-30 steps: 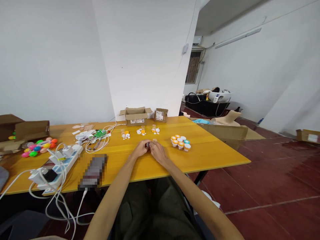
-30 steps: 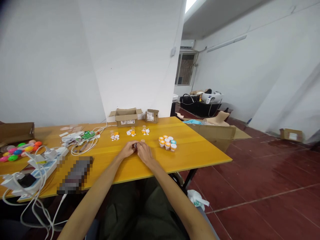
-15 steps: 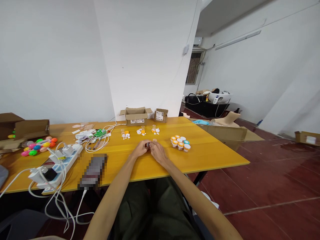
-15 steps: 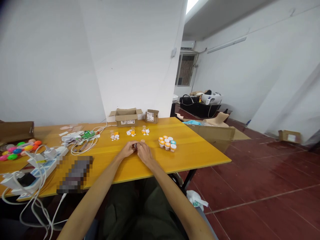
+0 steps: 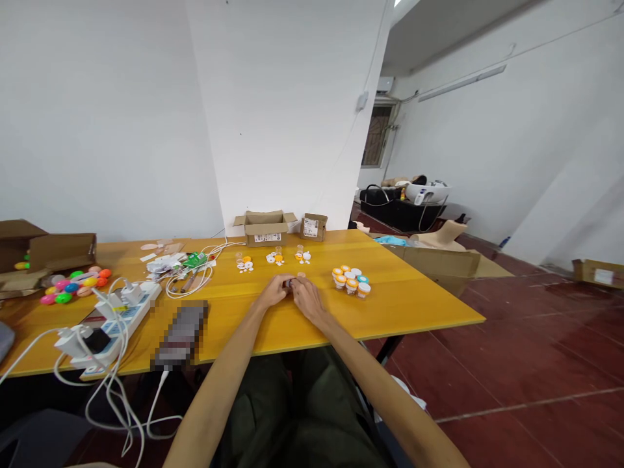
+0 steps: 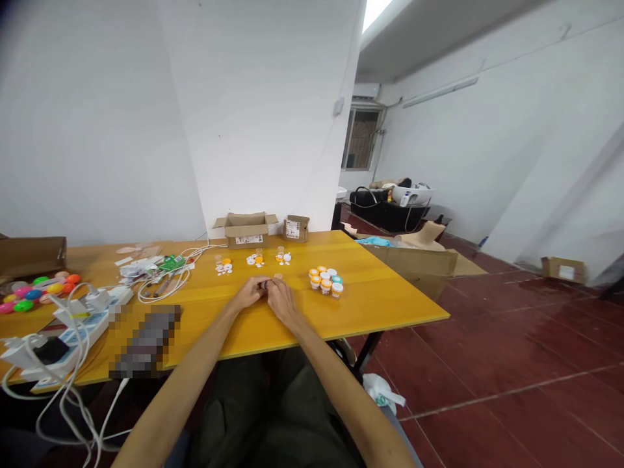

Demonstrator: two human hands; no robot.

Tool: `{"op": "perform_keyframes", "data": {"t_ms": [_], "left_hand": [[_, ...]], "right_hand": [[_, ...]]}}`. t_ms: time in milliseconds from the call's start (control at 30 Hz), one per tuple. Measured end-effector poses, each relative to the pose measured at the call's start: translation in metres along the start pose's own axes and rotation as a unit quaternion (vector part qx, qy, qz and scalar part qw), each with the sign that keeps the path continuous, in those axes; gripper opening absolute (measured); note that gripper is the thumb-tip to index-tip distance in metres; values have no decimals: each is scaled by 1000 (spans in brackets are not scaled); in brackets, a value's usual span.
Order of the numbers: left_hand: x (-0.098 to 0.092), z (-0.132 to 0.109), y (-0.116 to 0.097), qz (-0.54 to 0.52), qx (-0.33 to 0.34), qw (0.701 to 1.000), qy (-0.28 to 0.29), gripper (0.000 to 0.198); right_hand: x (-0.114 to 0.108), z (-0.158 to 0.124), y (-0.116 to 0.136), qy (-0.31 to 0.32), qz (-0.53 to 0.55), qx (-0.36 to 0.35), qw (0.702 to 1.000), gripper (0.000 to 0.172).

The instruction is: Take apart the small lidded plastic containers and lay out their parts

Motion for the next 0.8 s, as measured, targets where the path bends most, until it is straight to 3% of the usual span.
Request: {"op": "perform_keyframes", "data": {"t_ms": [33, 133, 533, 800], "left_hand": [[8, -1, -1, 9, -2, 999, 41, 36], [13, -3, -11, 17, 16, 997, 74, 36], [16, -3, -25, 62, 45, 994, 79, 34], [16, -5, -24, 95, 43, 991, 85, 21]], "right_hand": [[0, 0, 0, 2, -3, 3, 1000, 34], [-1, -1, 0, 6, -4, 8, 1000, 33], [-5, -1, 1, 0, 12, -12, 1000, 31], [-9, -1, -1, -25, 42, -13, 999, 27]]}}
Point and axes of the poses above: each hand's wrist, its own z-axis towards the middle knuckle, its own x-axis out of the palm, y = z × x, the point moved 10 cm from there along z, towards the middle knuckle, and after that the axes turned 10 degrees about -z, right-handed, at the moved point
